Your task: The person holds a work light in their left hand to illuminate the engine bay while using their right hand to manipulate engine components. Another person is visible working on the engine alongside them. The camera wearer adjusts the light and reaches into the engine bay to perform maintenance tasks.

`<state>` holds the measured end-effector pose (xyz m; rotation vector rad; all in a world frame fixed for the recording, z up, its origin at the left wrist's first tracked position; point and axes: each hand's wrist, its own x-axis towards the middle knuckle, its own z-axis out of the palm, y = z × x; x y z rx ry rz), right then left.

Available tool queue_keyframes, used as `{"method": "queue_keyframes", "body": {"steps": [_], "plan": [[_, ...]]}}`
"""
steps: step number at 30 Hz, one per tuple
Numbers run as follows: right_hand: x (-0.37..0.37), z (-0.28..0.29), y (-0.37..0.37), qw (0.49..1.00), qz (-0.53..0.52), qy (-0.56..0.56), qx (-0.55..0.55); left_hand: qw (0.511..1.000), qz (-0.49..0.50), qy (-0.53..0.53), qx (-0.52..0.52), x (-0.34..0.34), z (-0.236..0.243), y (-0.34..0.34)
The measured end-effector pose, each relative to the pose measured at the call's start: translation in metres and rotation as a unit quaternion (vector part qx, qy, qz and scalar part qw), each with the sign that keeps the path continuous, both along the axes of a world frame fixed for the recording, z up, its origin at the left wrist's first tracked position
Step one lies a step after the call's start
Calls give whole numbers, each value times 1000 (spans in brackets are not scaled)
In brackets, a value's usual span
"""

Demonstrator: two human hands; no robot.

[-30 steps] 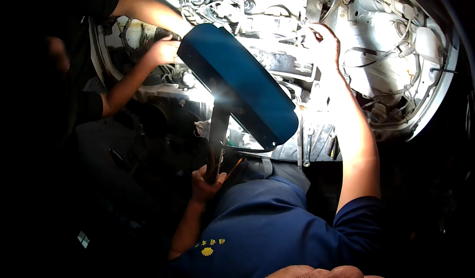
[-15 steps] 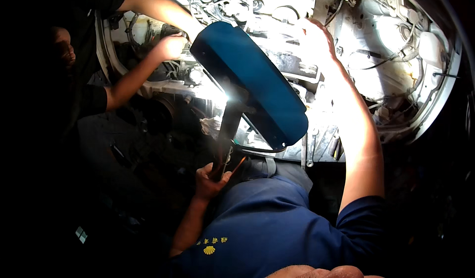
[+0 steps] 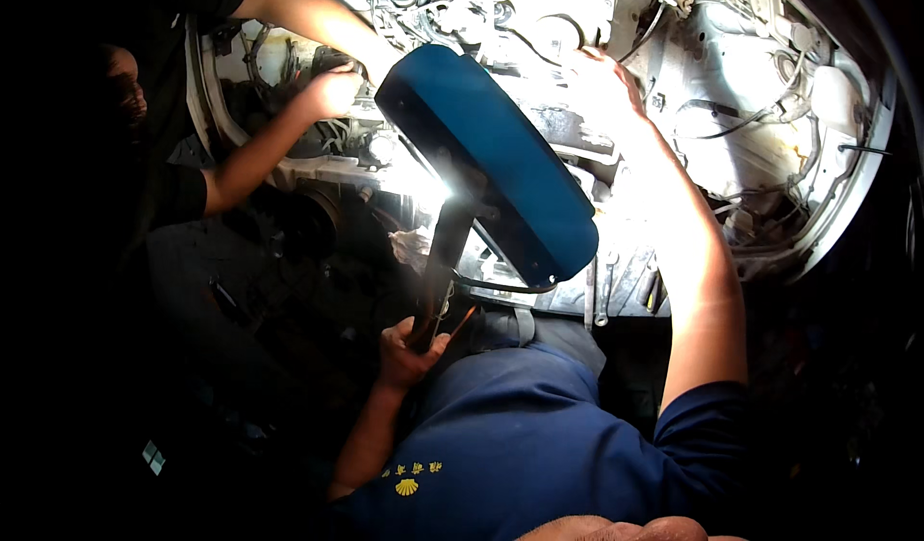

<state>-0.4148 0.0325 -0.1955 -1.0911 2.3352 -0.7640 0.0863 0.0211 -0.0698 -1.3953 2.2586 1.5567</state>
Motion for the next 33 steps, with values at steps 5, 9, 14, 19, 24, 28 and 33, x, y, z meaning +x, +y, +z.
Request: {"method": "queue_keyframes", "body": {"steps": [5, 9, 14, 19, 24, 28, 33], "plan": [[8, -14, 8, 999, -14, 34, -35, 1000, 13, -7, 11, -6, 3, 1], [20, -16, 3, 990, 6, 137, 3, 999, 21, -17, 23, -1, -1, 2], [31, -28, 8, 977, 3, 210, -47, 998, -17, -48, -25, 9, -8, 3], [29, -15, 8, 989, -37, 145, 1, 1000, -5, 16, 5, -18, 7, -7], [9, -22, -5, 965, 36, 259, -29, 998, 49, 12, 28, -2, 4, 0], [-20, 2, -22, 977, 46, 188, -87, 999, 32, -22, 22, 9, 1, -2], [-33, 49, -17, 998, 64, -3, 9, 998, 51, 3, 29, 11, -7, -1]]}}
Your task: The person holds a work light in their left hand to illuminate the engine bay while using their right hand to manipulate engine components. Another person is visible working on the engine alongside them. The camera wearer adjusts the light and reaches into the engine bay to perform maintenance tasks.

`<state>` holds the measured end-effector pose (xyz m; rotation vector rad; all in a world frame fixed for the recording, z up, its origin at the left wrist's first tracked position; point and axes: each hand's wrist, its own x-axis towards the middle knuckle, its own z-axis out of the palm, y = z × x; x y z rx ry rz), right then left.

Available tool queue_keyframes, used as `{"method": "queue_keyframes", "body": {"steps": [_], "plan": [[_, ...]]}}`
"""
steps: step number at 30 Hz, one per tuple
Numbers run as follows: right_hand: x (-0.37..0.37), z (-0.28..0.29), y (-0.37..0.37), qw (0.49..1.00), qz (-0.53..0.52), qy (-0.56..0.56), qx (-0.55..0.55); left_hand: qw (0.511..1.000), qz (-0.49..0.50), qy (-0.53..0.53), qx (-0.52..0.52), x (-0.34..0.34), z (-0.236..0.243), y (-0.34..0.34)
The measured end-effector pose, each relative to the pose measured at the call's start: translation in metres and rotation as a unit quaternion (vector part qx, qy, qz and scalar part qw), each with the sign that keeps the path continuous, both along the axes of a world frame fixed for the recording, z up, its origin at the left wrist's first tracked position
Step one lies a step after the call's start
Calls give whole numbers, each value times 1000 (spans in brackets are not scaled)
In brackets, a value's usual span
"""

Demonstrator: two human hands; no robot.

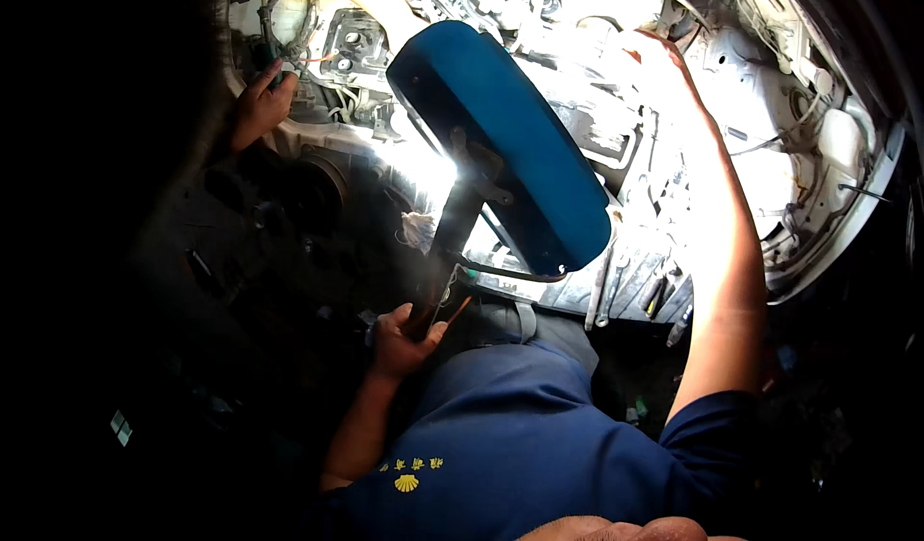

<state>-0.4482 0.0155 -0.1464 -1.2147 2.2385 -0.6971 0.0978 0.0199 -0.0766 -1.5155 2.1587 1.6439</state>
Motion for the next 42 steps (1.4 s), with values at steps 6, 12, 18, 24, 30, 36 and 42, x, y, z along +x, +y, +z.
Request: {"method": "queue_keyframes", "body": {"steps": [6, 12, 18, 24, 30, 36, 42], "plan": [[18, 3, -3, 1000, 13, -12, 10, 1000, -19, -23, -9, 9, -3, 3], [24, -32, 7, 997, 55, -48, 17, 999, -33, 12, 3, -6, 1, 0], [31, -48, 13, 992, 46, 51, -109, 999, -34, 3, 13, -7, 4, 1], [14, 9, 12, 997, 31, -62, 47, 1000, -17, -15, -2, -6, 9, 0], [-32, -34, 64, 929, -185, -263, -185, 998, 36, -9, 42, -27, 13, -18], [-43, -68, 128, 702, -369, -537, -287, 997, 51, -8, 51, -59, 15, -34], [-57, -116, 146, 718, -251, -624, -178, 997, 40, -24, 59, -86, 6, -46]]}}
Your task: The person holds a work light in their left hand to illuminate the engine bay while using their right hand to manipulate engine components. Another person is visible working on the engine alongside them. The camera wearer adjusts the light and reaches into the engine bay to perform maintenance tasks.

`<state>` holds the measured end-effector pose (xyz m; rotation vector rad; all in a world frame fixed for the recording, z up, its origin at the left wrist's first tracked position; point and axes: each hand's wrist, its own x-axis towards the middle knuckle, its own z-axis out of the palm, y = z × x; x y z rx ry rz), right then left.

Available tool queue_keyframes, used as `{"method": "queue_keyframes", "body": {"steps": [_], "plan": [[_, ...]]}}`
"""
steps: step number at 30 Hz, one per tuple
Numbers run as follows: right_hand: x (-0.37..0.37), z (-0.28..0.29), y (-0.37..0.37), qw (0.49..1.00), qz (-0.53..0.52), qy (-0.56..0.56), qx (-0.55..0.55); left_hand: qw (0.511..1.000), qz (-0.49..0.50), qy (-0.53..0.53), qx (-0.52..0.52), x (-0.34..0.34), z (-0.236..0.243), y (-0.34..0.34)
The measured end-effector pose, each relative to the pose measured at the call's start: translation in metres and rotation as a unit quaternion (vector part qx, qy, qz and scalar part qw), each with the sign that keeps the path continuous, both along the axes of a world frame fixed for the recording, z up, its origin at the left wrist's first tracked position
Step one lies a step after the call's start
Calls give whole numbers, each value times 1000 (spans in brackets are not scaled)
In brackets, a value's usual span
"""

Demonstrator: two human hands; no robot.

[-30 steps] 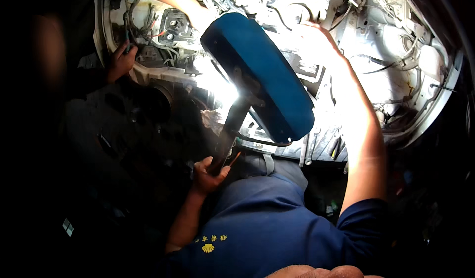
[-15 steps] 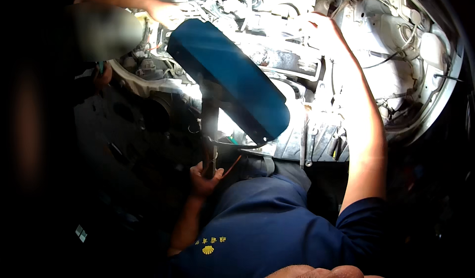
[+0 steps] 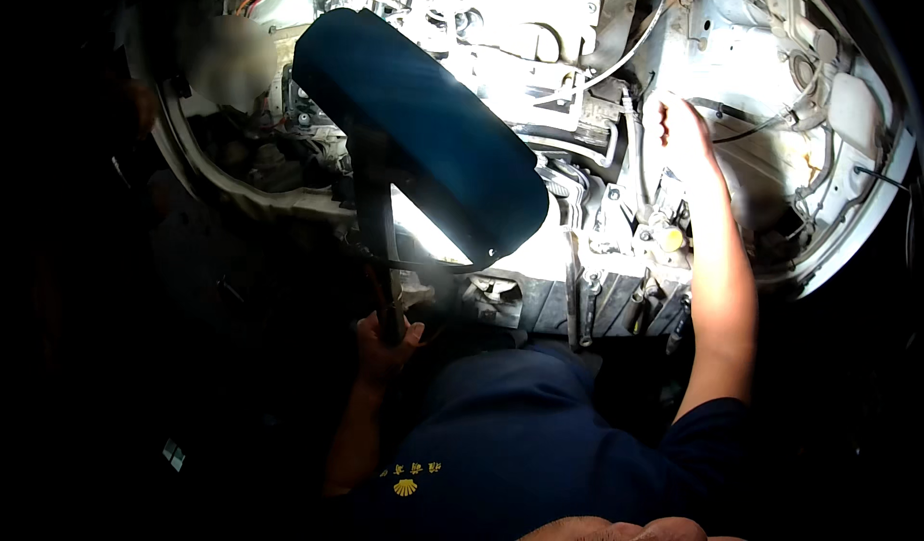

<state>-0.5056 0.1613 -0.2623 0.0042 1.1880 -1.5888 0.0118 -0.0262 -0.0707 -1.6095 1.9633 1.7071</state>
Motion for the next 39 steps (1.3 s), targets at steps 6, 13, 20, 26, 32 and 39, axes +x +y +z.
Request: {"method": "queue_keyframes", "body": {"steps": [6, 13, 20, 26, 32, 39], "plan": [[22, -15, -61, 874, 196, 395, 206, 1000, 10, -5, 9, -20, -5, -11], [12, -13, -83, 846, 149, 484, 166, 999, -15, -43, 21, -13, -11, -20], [34, 20, -73, 849, 122, 511, 62, 997, 41, -50, 48, -44, -11, -29], [50, 33, -59, 921, 166, 337, 98, 997, 22, -70, 20, -36, -12, -31], [71, 29, -77, 941, 61, 314, 108, 997, 49, -55, 24, -24, -15, -29], [67, 42, -72, 902, 108, 382, 168, 997, 57, -50, 1, -7, -17, -25]]}}
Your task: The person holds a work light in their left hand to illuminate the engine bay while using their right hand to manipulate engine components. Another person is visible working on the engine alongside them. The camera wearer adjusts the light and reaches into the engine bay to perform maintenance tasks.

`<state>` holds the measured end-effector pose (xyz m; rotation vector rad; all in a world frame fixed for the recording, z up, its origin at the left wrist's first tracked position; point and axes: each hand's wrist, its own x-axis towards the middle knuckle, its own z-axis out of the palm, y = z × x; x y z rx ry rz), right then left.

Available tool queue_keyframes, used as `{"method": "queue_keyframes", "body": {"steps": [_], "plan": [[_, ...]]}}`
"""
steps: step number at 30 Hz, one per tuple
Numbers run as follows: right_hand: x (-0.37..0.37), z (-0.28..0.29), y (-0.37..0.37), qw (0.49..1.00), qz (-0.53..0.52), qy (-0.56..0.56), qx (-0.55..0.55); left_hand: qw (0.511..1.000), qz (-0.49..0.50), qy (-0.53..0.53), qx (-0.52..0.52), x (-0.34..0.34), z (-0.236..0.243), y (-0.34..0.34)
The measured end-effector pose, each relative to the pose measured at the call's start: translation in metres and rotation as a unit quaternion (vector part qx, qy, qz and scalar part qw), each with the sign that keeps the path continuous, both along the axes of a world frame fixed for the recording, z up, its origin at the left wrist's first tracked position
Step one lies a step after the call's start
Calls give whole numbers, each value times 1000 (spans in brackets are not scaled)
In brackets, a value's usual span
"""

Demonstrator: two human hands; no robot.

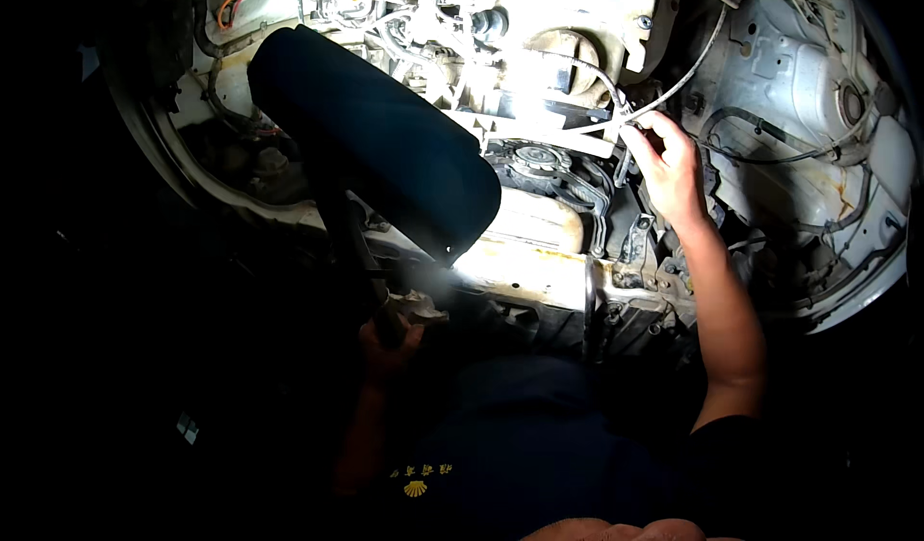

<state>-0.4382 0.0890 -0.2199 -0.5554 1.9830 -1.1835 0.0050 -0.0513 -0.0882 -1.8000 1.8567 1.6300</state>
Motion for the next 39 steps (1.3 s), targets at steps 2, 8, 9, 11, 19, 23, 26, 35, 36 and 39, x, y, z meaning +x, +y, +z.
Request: {"method": "queue_keyframes", "body": {"steps": [2, 8, 9, 11, 19, 23, 26, 35, 36, 39], "plan": [[-2, 3, 2, 1000, -4, 3, -20, 1000, -3, 5, 1, 2, -3, -1], [-3, -22, 15, 947, -136, -281, -71, 1000, -10, 2, -5, -6, -1, -1], [-3, -19, 19, 939, -152, -297, -85, 1000, -11, 5, -4, 0, -1, 1], [-2, -15, 26, 924, -168, -325, -109, 1000, -16, 9, 0, 4, 1, 4], [21, 32, 61, 856, -240, -414, -195, 999, -42, 15, 3, 15, 17, 26], [38, 64, 85, 855, -274, -403, -178, 997, -57, 43, 5, 28, 29, 44], [56, 81, 108, 844, -297, -384, -226, 993, -105, 46, -35, 41, 33, 60], [93, 119, 173, 852, -251, -355, -291, 983, -152, 58, -83, 65, 54, 125], [95, 117, 182, 841, -230, -373, -318, 983, -150, 67, -85, 67, 56, 133], [97, 96, 198, 799, -249, -413, -358, 984, -136, 70, -90, 68, 57, 155]]}}
